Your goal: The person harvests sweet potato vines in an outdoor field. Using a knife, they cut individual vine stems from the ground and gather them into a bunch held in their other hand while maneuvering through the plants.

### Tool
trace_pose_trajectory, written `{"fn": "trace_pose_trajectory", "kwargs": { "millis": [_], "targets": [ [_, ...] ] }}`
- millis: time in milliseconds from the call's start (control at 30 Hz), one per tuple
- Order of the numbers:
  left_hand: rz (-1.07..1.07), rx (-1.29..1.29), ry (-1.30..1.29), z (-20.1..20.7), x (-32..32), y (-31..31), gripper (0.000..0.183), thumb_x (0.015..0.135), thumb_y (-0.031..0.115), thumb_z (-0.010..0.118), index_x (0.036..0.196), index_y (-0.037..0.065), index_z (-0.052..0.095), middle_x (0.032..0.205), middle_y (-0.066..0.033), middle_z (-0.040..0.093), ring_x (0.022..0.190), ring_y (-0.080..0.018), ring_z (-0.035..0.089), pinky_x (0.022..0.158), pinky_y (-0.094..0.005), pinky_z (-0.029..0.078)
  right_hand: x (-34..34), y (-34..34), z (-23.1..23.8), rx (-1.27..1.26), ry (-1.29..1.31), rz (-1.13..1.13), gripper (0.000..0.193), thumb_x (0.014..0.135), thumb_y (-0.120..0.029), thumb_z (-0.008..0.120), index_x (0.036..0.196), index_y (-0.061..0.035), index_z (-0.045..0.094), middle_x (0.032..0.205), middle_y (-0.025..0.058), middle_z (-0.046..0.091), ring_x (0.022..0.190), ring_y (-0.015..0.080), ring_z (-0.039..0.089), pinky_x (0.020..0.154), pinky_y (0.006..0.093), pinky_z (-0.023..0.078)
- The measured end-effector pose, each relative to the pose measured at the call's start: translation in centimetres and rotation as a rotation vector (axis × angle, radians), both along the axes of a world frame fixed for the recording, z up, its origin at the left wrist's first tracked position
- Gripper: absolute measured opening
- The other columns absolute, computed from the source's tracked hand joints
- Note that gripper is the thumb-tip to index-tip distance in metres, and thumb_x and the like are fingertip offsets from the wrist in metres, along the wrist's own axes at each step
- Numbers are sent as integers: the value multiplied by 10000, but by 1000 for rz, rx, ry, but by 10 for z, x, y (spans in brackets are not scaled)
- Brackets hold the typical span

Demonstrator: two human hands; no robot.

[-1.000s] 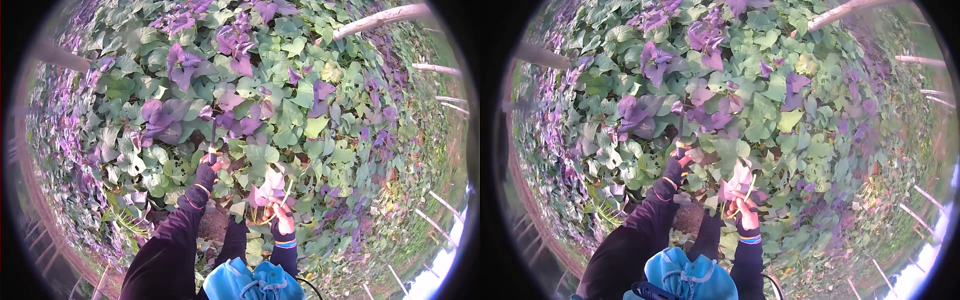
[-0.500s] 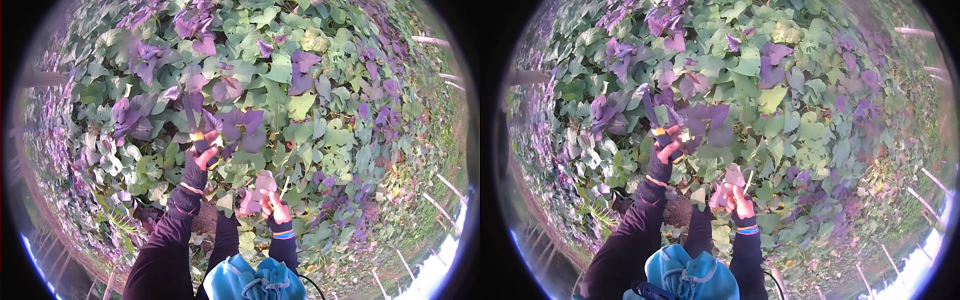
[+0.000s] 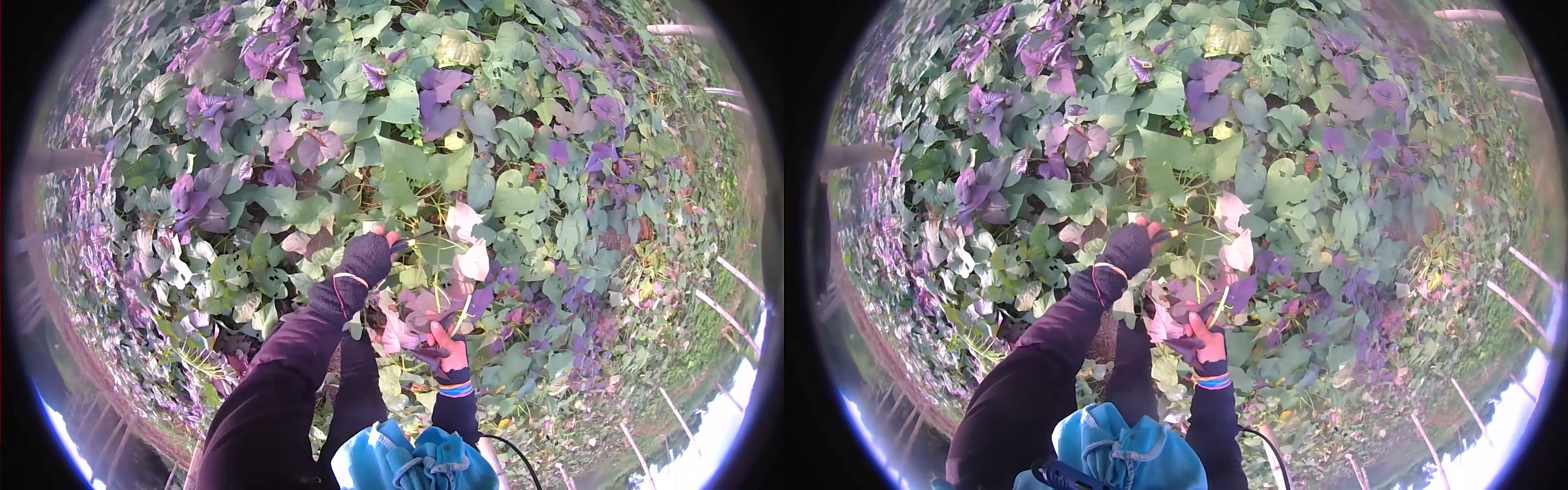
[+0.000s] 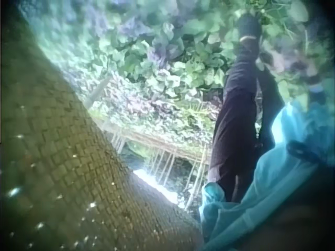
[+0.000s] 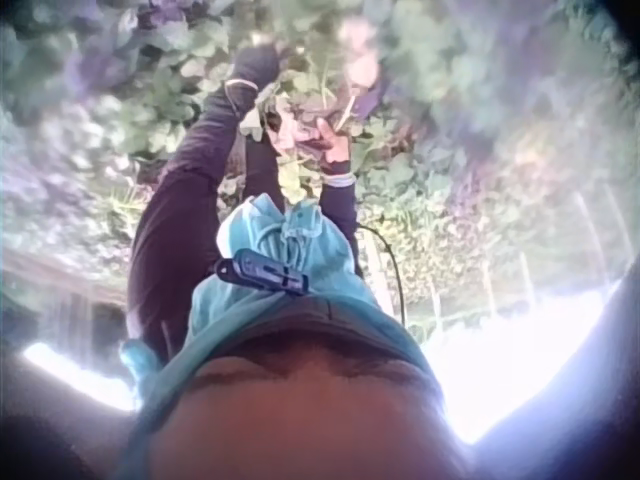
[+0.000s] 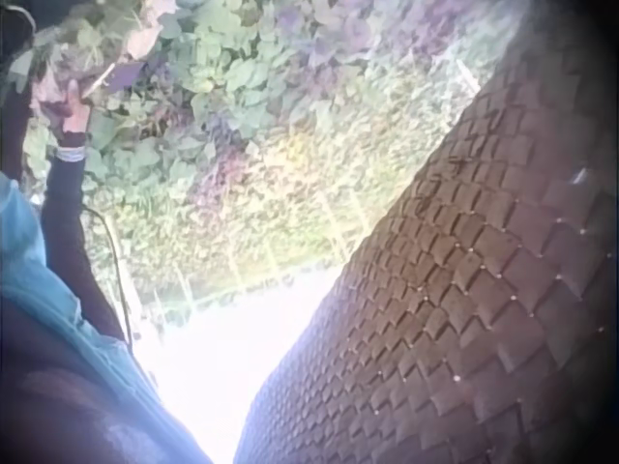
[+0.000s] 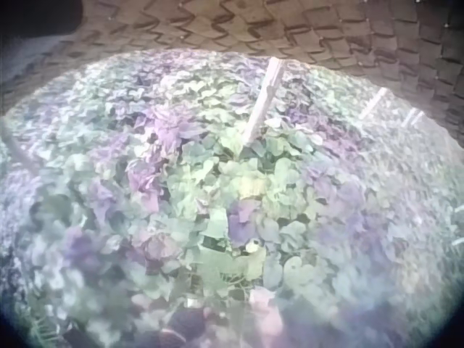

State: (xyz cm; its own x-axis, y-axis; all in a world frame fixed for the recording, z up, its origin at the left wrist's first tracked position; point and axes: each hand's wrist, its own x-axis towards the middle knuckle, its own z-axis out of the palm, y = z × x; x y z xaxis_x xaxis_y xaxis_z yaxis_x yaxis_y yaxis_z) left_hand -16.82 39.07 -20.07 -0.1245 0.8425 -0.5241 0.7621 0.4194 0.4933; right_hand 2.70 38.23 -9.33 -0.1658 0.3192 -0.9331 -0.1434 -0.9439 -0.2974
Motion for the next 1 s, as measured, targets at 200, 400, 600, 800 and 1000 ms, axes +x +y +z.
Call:
{"fn": "trace_pose_trajectory", "kwargs": {
  "millis": [200,400,600,800,1000],
  "targets": [
    [-113,-27,14,-59,-2,22,169,715,175,490,868,124,542,747,-110,548,688,-279,563,597,-385,450,27,-3,11,46,-154,91,220,811,-124,494,998,-12,521,630,-13,434,535,51,366,436,186,308],
    [396,-85,-311,-14,-27,-45,361,748,288,545,1015,59,463,769,-124,570,722,-202,575,624,-322,454,32,5,51,88,22,341,264,789,-84,513,1047,-28,508,686,-32,467,574,37,367,476,168,298],
    [875,77,-733,80,21,-57,443,703,254,638,1058,52,467,744,-25,534,639,-123,504,593,-267,424,-7,-15,26,144,332,769,332,791,-165,535,1090,-33,476,666,-21,481,614,59,438,584,204,359],
    [829,464,-101,137,-39,-39,328,698,91,584,1022,86,531,756,-73,561,670,-174,553,620,-273,431,-24,23,21,220,-118,336,286,835,-206,480,1102,-104,461,834,16,480,621,80,464,498,210,425],
    [304,420,-674,115,-7,-77,266,654,124,652,910,123,578,806,-72,559,755,-243,558,658,-319,442,-95,48,36,29,223,74,348,833,-187,460,1162,-106,377,901,41,518,825,193,539,625,326,485]
  ]
}}
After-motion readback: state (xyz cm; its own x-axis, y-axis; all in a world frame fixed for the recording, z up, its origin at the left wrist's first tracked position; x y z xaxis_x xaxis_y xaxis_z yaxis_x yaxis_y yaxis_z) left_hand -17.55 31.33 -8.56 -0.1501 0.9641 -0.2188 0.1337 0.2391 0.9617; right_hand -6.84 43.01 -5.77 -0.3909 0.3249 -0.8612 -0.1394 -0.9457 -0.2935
